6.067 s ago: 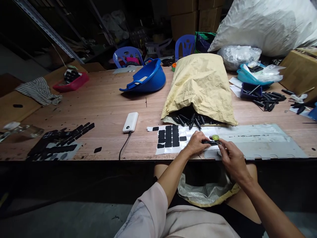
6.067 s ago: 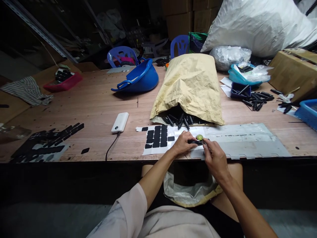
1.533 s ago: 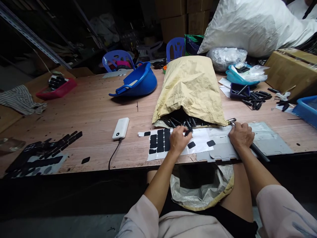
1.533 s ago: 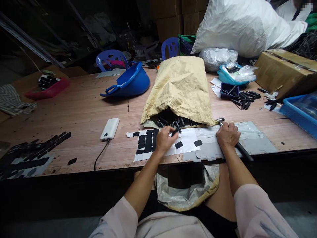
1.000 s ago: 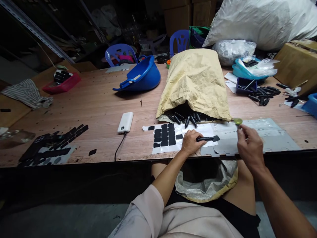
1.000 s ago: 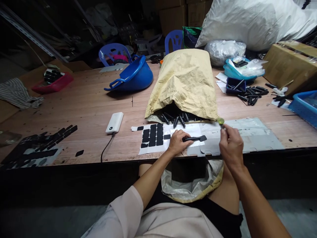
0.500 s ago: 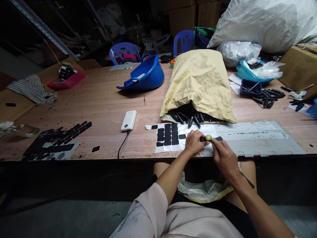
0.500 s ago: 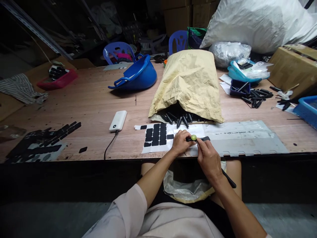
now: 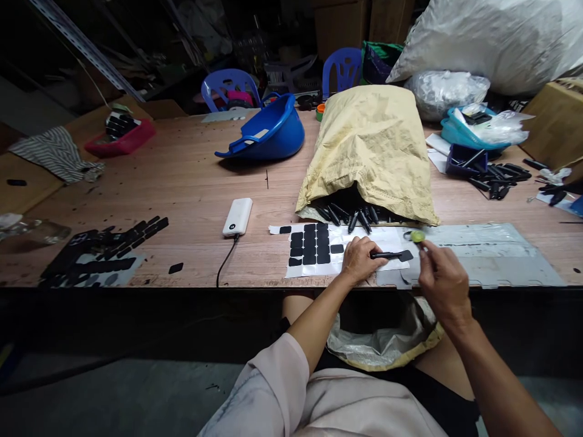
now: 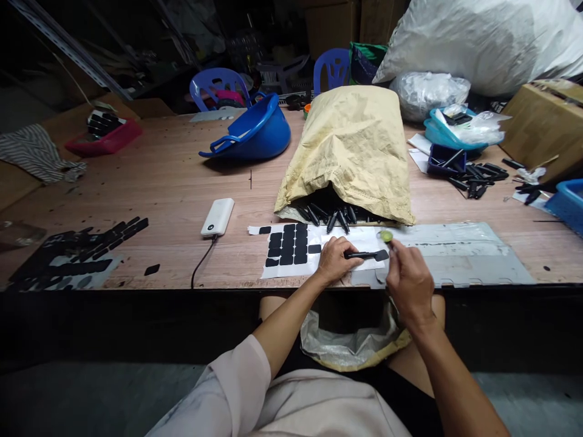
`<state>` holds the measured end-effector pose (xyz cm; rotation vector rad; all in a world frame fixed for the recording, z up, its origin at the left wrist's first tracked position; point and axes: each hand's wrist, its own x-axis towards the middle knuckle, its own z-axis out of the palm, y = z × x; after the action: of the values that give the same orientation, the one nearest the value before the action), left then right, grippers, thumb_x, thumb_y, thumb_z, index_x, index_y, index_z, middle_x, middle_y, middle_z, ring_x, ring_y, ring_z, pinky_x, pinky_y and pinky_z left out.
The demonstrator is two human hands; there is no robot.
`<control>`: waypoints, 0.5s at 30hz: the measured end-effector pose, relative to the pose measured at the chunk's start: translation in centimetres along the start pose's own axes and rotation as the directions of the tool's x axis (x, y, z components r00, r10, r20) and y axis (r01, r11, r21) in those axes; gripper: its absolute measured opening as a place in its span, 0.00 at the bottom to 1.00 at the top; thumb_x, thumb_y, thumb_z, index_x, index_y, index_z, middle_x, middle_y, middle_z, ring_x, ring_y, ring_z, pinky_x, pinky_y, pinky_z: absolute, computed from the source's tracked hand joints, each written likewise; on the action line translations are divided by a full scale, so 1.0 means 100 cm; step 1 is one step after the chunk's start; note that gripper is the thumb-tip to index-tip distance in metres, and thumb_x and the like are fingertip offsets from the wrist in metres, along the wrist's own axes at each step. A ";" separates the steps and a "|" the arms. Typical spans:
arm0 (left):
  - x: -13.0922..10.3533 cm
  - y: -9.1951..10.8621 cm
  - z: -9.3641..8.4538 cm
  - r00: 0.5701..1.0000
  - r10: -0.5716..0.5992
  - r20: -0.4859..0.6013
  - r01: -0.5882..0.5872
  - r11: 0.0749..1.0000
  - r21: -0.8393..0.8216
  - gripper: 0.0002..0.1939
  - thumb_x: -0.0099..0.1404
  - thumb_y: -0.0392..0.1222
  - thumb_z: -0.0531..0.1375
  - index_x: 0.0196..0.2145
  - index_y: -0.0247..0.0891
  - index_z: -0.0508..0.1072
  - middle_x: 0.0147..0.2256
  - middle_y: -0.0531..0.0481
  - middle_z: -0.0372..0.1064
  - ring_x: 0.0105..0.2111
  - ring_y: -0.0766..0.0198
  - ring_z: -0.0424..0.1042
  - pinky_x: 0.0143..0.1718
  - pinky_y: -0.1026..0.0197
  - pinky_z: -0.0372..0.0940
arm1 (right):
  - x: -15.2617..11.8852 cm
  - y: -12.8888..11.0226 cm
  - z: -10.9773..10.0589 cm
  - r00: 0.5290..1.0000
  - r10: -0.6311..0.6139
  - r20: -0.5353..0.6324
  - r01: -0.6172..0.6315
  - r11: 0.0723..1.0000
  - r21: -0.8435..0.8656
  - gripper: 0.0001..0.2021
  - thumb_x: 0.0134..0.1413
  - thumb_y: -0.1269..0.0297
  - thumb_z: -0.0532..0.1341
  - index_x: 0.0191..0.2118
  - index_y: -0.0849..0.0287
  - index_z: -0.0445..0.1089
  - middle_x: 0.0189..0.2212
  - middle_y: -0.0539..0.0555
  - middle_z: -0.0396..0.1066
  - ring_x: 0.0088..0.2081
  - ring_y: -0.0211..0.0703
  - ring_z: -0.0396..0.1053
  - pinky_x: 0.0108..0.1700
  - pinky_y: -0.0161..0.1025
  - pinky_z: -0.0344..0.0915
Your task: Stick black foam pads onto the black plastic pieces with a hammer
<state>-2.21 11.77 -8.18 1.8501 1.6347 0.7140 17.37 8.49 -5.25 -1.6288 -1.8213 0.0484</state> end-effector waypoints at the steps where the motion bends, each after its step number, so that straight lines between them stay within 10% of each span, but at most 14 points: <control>1: 0.000 0.000 -0.001 1.000 0.002 0.001 -0.002 1.000 0.004 0.08 0.61 0.43 0.75 0.36 0.43 0.82 0.41 0.50 0.78 0.48 0.53 0.71 0.53 0.52 0.67 | 0.012 0.008 -0.004 1.000 0.023 -0.009 -0.023 0.999 -0.036 0.21 0.72 0.57 0.52 0.58 0.58 0.77 0.43 0.62 0.77 0.45 0.53 0.73 0.49 0.44 0.67; 8: -0.001 0.001 0.001 1.000 0.020 0.008 -0.020 0.999 0.046 0.08 0.62 0.44 0.74 0.37 0.43 0.82 0.41 0.50 0.77 0.48 0.53 0.71 0.53 0.52 0.67 | 0.085 0.069 0.002 0.931 0.363 0.031 -0.334 0.885 -0.323 0.21 0.67 0.62 0.57 0.60 0.59 0.78 0.50 0.67 0.73 0.45 0.56 0.70 0.43 0.47 0.61; 15: 0.002 -0.002 -0.003 0.997 0.079 0.017 -0.080 0.991 0.107 0.09 0.65 0.46 0.72 0.40 0.43 0.80 0.42 0.48 0.77 0.48 0.52 0.71 0.54 0.51 0.67 | 0.081 0.084 0.027 0.938 0.348 -0.008 -0.329 0.880 -0.342 0.22 0.68 0.63 0.52 0.57 0.66 0.77 0.51 0.76 0.71 0.51 0.67 0.65 0.48 0.56 0.56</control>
<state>-2.57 12.00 -8.09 2.0018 1.6279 0.6573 23.42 18.61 -7.44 -2.1995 -1.6248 -0.0723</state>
